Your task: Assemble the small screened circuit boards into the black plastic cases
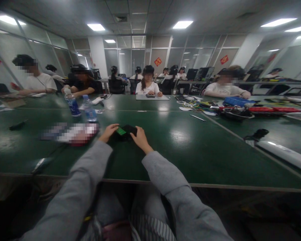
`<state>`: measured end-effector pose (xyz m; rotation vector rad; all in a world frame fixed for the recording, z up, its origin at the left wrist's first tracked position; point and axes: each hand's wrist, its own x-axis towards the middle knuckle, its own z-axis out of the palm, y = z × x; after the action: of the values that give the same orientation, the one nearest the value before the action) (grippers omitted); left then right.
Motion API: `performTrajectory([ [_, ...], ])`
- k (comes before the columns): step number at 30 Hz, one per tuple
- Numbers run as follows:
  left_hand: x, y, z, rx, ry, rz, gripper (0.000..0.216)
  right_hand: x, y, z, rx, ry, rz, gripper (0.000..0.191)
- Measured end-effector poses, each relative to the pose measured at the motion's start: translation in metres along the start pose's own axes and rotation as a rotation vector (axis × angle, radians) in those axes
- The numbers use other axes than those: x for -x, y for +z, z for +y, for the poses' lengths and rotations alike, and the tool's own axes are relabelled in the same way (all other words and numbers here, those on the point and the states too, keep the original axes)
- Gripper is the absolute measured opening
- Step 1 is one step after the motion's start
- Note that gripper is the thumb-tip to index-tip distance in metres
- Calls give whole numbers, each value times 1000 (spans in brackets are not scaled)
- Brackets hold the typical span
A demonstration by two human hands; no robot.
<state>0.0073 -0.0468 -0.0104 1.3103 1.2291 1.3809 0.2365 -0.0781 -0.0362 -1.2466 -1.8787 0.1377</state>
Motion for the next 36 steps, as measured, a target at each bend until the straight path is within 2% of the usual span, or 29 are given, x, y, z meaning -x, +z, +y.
performTrajectory([
  [6,4,0,1,-9,0,4,26,0,-5,-3,25,15,-15,43],
  [15,9,0,5,-29,-14,26,27,-1,-30,-11,224,18,67,50],
  [20,10,1,6,-37,-26,30,28,-1,-26,-11,336,-26,37,50],
  [29,13,2,9,-79,-23,47,26,-1,-16,-4,200,14,47,52],
  [36,12,3,8,-92,-32,53,27,-2,-10,1,67,61,39,46],
])
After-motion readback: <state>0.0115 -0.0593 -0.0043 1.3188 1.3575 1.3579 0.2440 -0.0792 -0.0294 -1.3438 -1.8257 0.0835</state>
